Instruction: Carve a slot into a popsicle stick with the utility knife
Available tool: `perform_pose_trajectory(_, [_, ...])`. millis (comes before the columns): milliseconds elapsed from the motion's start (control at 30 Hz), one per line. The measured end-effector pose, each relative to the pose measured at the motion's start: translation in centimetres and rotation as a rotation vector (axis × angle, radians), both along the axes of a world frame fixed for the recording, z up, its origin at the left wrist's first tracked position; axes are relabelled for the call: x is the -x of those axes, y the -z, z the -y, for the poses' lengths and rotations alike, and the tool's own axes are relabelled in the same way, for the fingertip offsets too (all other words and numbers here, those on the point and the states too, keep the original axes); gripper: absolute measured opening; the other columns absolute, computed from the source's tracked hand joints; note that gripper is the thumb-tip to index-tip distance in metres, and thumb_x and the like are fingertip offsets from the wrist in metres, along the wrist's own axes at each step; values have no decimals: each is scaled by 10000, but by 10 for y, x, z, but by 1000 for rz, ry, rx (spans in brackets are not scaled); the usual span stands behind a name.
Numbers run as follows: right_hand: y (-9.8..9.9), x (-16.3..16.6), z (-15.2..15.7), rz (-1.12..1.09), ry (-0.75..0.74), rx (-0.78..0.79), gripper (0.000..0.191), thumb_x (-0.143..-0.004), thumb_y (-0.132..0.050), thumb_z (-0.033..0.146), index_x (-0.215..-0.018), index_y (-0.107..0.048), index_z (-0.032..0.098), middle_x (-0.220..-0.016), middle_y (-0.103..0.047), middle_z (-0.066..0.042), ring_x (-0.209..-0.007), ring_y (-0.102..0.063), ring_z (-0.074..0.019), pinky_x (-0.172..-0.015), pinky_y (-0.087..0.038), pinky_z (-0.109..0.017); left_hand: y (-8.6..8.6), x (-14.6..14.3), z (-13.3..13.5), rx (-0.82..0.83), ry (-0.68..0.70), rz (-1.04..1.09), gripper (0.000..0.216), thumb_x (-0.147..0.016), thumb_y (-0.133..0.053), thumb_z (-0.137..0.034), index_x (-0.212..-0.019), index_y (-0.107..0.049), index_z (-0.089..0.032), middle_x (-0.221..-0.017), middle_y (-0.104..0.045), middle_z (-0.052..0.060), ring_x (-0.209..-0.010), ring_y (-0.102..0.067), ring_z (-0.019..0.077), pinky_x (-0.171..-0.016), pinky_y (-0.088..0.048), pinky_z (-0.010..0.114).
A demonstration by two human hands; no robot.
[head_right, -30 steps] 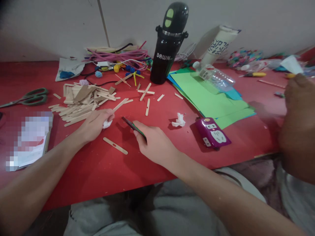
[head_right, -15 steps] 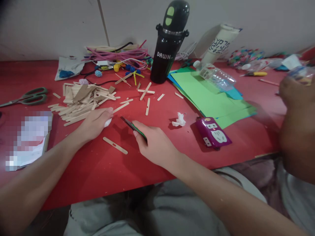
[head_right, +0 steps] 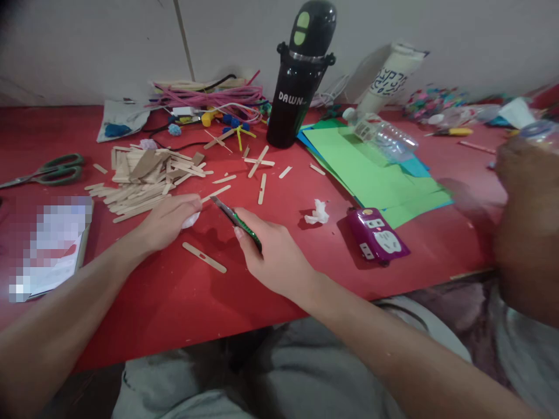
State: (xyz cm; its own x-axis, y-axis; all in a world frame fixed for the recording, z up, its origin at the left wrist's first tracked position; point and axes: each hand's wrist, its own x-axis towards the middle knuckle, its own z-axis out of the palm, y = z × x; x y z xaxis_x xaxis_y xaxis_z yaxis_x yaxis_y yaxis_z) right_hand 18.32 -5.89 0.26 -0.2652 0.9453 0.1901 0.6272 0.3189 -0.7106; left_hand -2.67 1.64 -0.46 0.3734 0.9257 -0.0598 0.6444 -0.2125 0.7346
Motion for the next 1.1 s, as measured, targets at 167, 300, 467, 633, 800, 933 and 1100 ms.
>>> perform_pose_trajectory(167, [1,-3,-1,19,-3,28,377,-951,-435,246,-1306,-541,176,-1052,-708,-80,-892,-660,-228,-802,-494,-349,-4,0,2,-80,89,-249,380,-942,-276,-449,-690,-416,-202,-650,-487,-12,-632,-444,146,-602,-270,301])
perform_pose_trajectory(300, [1,-5,-3,15,-13,34,381,-950,-440,241,-1320,-516,195,-987,-692,-55,-805,-631,-196,-723,-476,-308,-2,0,3,-139,118,-300,389,-954,-238,-437,-699,-419,-204,-644,-487,-7,-606,-436,143,-591,-266,299])
perform_pose_trajectory(467, [-3,-10,-12,16,110,0,143,-901,-561,335,-900,-581,194,-699,-557,16,-613,-494,-136,-572,-394,-262,-6,-4,8,-79,146,-155,427,-934,-303,-480,-618,-333,-195,-578,-407,-19,-554,-371,114,-538,-263,277])
perform_pose_trajectory(633, [-7,-13,-20,-97,124,156,321,-865,-608,435,-680,-482,206,-537,-492,49,-503,-465,-108,-512,-357,-256,-10,-8,13,67,209,41,416,-914,-375,-455,-598,-349,-185,-585,-355,-32,-557,-349,90,-521,-289,248])
perform_pose_trajectory(800, [-5,-10,-23,-374,121,419,245,-850,-630,384,-719,-575,184,-526,-565,29,-471,-519,-108,-467,-386,-244,-8,-8,14,92,221,42,440,-922,-366,-489,-606,-379,-183,-577,-377,-38,-542,-359,84,-520,-304,238])
perform_pose_trajectory(933, [-4,-9,-25,-638,199,634,115,-786,-684,248,-751,-611,166,-603,-601,17,-479,-505,-79,-433,-364,-210,-9,-8,17,-79,228,-179,428,-918,-366,-544,-768,-567,-198,-634,-556,-26,-574,-469,108,-552,-315,247])
perform_pose_trajectory(1100, [-2,-12,-29,-851,274,781,82,-753,-705,195,-747,-638,149,-645,-588,5,-504,-493,-64,-425,-365,-186,-9,-5,19,-283,195,-258,367,-894,-440,-545,-999,-624,-245,-674,-643,-37,-626,-567,124,-576,-337,242])
